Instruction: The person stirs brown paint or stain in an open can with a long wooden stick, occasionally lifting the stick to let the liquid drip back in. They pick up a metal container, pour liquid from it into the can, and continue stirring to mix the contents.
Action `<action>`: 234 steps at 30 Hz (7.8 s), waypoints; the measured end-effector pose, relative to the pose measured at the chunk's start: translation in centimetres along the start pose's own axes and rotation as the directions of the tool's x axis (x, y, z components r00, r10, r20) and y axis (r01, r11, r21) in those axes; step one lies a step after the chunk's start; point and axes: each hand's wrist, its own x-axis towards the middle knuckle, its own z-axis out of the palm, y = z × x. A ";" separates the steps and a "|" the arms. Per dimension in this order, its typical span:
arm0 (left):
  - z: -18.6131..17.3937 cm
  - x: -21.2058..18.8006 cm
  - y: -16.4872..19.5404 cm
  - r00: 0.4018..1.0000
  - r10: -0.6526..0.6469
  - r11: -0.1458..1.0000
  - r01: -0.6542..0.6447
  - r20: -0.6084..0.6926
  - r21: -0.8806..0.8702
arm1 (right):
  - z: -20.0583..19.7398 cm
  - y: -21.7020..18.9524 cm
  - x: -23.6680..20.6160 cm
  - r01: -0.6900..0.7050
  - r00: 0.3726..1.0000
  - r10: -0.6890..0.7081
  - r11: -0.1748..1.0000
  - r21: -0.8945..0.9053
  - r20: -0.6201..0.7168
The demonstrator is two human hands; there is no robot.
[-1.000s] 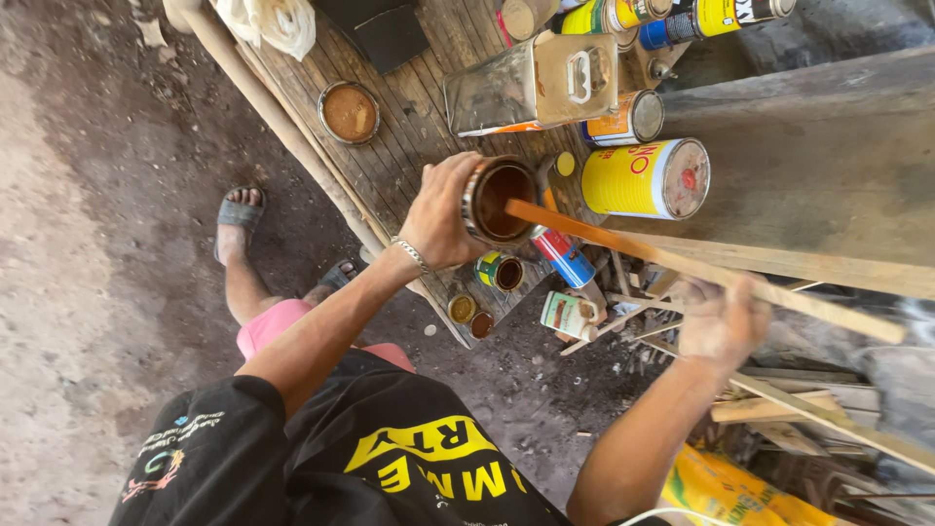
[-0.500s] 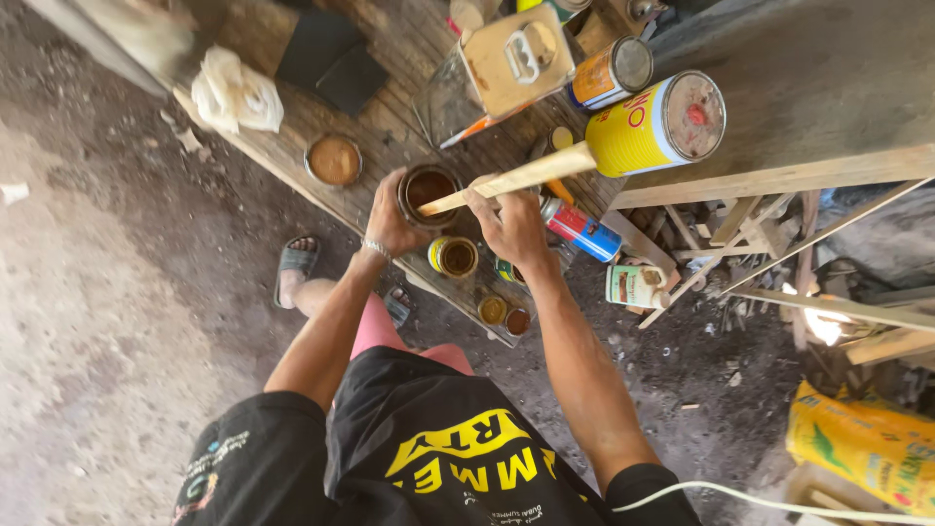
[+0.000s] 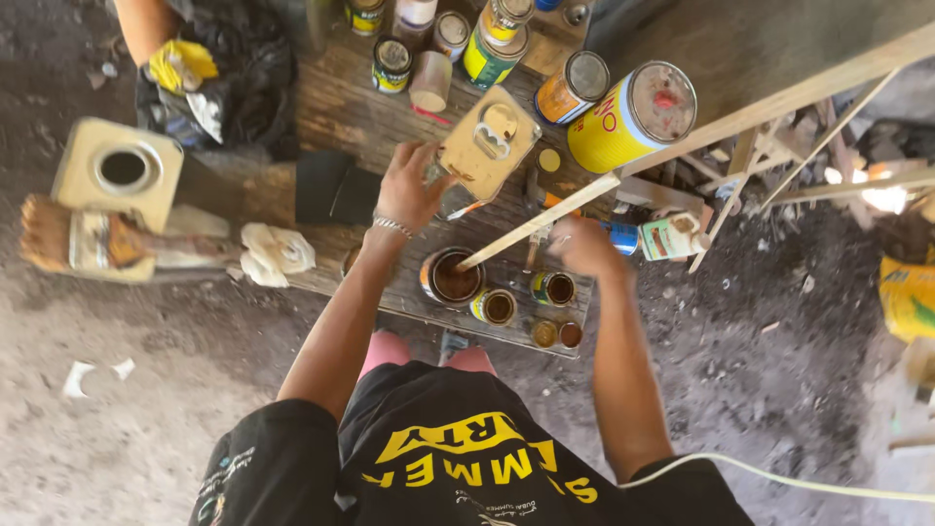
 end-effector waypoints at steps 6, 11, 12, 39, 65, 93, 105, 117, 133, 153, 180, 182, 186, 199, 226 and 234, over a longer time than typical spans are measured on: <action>0.2 -0.2 0.8 0.998 0.028 1.000 -0.027 0.059 -0.008 | -3.6 -1.2 6.7 0.172 0.891 0.223 0.640 0.749 -0.396; 3.3 -2.4 0.7 0.999 -0.027 0.998 0.025 -0.032 -0.056 | -3.6 -4.7 9.7 0.350 0.841 -0.184 0.902 0.252 -0.509; 3.7 -2.4 0.6 0.995 -0.063 0.994 0.055 -0.075 -0.094 | -3.7 -5.0 9.9 0.332 0.851 -0.209 0.925 0.185 -0.482; -3.2 3.1 0.4 0.877 0.461 0.750 -0.466 0.136 0.470 | -3.8 -2.8 15.8 0.544 0.817 -0.566 0.820 -0.178 -0.113; -4.4 4.9 -1.1 0.886 0.274 0.855 -0.402 0.373 0.328 | -6.9 -3.5 15.7 0.571 0.820 -0.573 0.819 -0.046 -0.020; 4.2 5.7 8.5 0.935 -0.137 0.716 -0.135 0.327 0.684 | -7.8 -4.9 12.8 0.453 0.890 -0.452 0.864 -0.217 0.061; 6.7 6.3 8.4 0.908 -0.277 0.679 -0.046 0.313 0.733 | -17.1 -3.3 12.3 0.484 0.840 -0.465 0.875 -0.004 -0.278; 0.1 3.6 5.3 0.991 0.066 0.933 -0.021 -0.114 0.359 | -3.0 2.5 14.2 0.170 0.972 -0.095 0.918 0.359 -0.217; -2.2 3.3 1.2 0.972 0.204 0.871 -0.236 0.120 0.430 | -5.7 -12.6 15.6 0.763 0.646 -0.694 0.578 -0.289 0.318; -2.9 3.0 -0.2 0.918 0.332 0.843 -0.392 0.216 0.369 | -4.5 -11.9 15.4 0.746 0.658 -0.679 0.647 -0.159 0.326; -2.9 6.8 2.0 0.639 -0.009 0.390 -0.706 0.769 0.591 | -3.3 -11.8 16.7 0.751 0.659 -0.701 0.632 -0.192 0.272; -2.1 6.8 1.8 0.643 -0.059 0.372 -0.695 0.763 0.615 | -3.2 -11.9 16.7 0.740 0.670 -0.690 0.646 -0.184 0.274; -2.1 6.6 1.8 0.671 -0.176 0.409 -0.616 0.720 0.674 | -3.1 -12.3 16.6 0.745 0.666 -0.706 0.645 -0.169 0.241; -1.7 9.4 -0.2 0.451 -0.693 0.677 0.136 0.563 0.724 | -3.5 -12.6 16.0 0.711 0.703 -0.667 0.675 -0.199 0.246; -4.2 8.8 2.5 0.436 -0.509 0.508 -0.544 0.742 0.668 | -3.2 -12.7 14.9 0.714 0.699 -0.676 0.680 -0.168 0.235; 0.5 5.2 -3.8 0.571 -0.732 0.522 0.122 0.371 0.844 | -2.8 -12.5 14.5 0.710 0.704 -0.685 0.684 -0.168 0.187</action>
